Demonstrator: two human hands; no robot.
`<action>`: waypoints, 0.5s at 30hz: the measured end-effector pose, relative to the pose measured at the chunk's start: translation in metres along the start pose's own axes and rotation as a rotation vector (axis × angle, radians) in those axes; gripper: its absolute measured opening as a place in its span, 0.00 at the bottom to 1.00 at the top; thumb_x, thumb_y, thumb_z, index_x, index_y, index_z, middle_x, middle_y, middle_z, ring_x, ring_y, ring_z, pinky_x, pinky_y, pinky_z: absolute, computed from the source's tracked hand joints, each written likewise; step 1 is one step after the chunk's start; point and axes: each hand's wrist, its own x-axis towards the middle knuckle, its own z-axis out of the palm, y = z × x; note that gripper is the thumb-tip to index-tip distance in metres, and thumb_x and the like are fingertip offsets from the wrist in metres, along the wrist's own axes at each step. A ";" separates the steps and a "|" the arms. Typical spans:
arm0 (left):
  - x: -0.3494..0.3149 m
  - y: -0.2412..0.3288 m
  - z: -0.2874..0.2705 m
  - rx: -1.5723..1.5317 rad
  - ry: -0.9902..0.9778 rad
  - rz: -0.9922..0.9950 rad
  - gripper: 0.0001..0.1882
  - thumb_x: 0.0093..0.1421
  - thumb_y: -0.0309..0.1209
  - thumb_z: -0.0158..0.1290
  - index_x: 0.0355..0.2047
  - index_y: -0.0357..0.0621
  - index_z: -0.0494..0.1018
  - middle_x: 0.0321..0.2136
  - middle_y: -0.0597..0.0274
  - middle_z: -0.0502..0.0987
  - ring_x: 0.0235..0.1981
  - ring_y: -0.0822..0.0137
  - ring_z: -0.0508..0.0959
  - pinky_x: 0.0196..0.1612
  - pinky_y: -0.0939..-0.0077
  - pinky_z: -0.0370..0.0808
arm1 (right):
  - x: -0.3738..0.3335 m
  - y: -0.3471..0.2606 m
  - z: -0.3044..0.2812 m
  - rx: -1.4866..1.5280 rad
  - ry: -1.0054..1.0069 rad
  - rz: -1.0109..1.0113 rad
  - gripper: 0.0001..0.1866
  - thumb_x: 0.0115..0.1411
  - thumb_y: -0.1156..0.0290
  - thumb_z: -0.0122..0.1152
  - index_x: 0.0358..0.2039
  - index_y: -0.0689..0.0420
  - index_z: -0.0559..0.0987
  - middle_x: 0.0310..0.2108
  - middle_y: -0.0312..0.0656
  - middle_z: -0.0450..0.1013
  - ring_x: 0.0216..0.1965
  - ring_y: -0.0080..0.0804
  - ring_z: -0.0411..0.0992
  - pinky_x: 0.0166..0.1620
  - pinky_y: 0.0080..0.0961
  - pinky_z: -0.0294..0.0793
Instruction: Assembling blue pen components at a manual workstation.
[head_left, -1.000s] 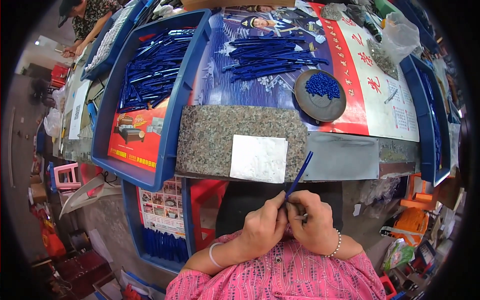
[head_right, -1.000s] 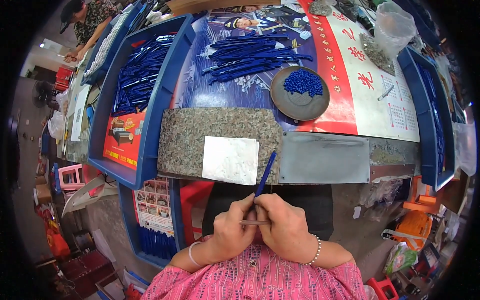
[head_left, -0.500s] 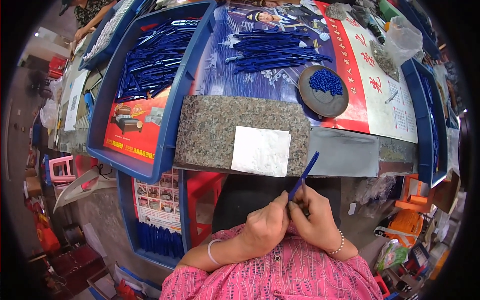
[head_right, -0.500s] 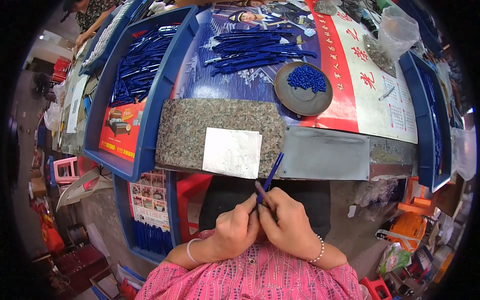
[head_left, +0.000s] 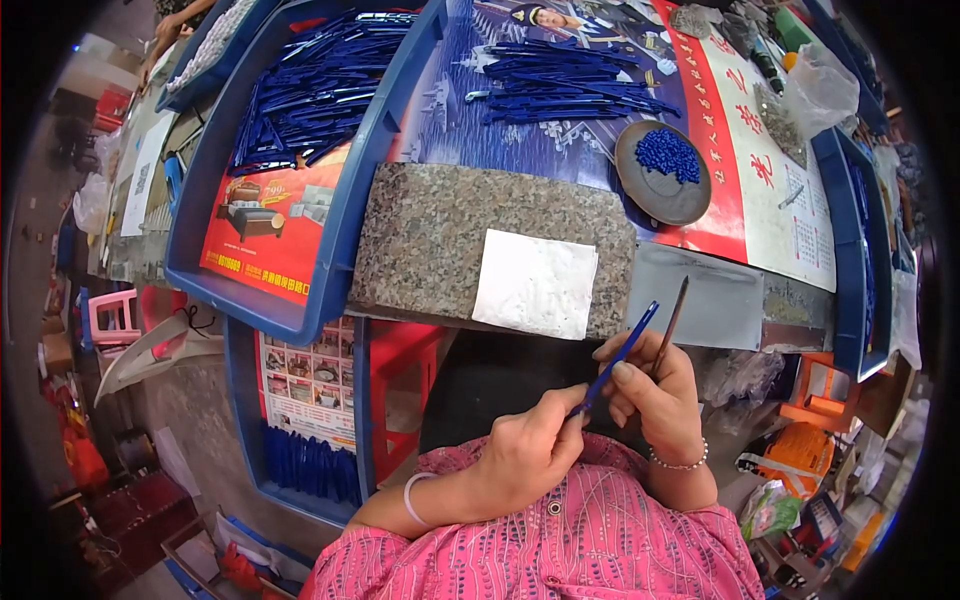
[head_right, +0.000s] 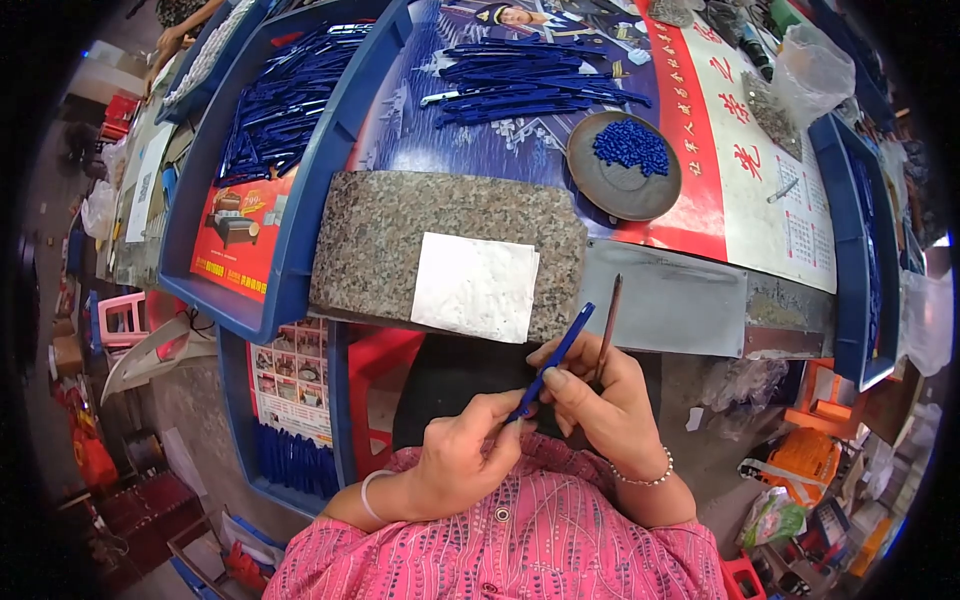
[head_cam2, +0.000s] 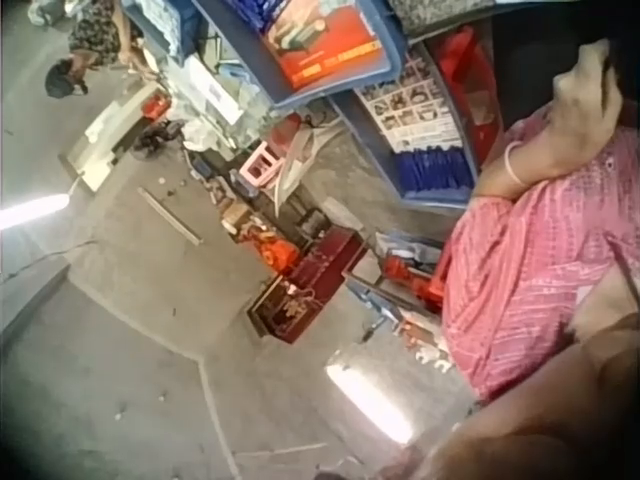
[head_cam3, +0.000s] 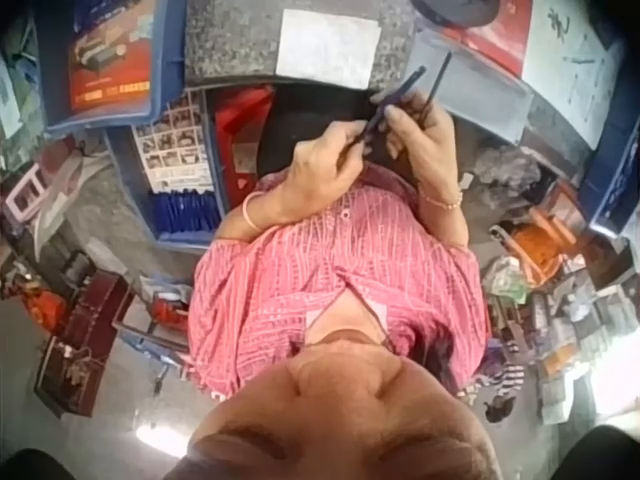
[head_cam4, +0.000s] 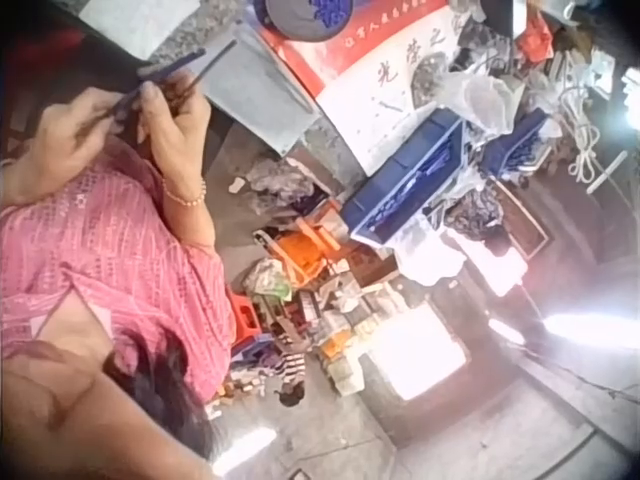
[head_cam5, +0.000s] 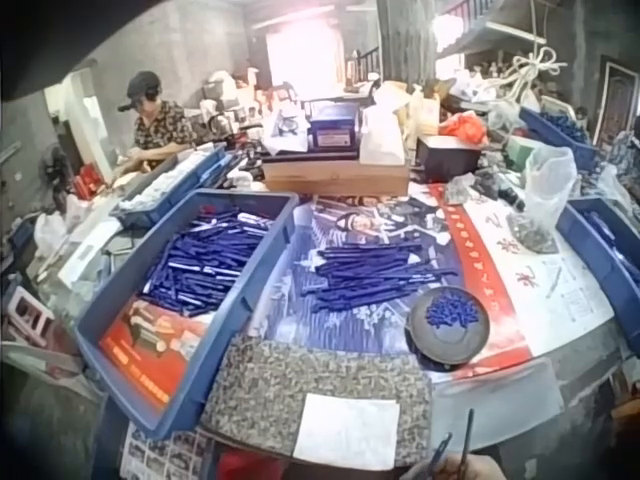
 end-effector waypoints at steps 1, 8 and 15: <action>0.000 0.000 0.000 0.009 -0.001 0.004 0.14 0.54 0.18 0.49 0.42 0.31 0.66 0.30 0.51 0.79 0.31 0.64 0.81 0.31 0.78 0.79 | 0.001 0.001 0.002 -0.001 0.000 0.002 0.11 0.59 0.72 0.54 0.39 0.66 0.71 0.22 0.36 0.68 0.17 0.15 0.64 0.19 0.11 0.62; 0.007 0.002 0.000 -0.109 0.000 -0.018 0.11 0.55 0.20 0.50 0.40 0.31 0.66 0.27 0.54 0.79 0.27 0.68 0.81 0.28 0.79 0.77 | 0.000 0.005 0.000 -0.004 0.015 -0.023 0.10 0.59 0.72 0.55 0.38 0.65 0.72 0.22 0.36 0.69 0.17 0.15 0.65 0.19 0.10 0.62; 0.009 -0.009 0.002 -0.142 -0.044 -0.013 0.07 0.58 0.24 0.49 0.34 0.32 0.64 0.19 0.57 0.77 0.20 0.72 0.79 0.21 0.82 0.74 | -0.003 0.009 0.003 -0.088 -0.011 -0.076 0.08 0.59 0.73 0.54 0.37 0.64 0.71 0.23 0.33 0.69 0.18 0.12 0.64 0.21 0.10 0.62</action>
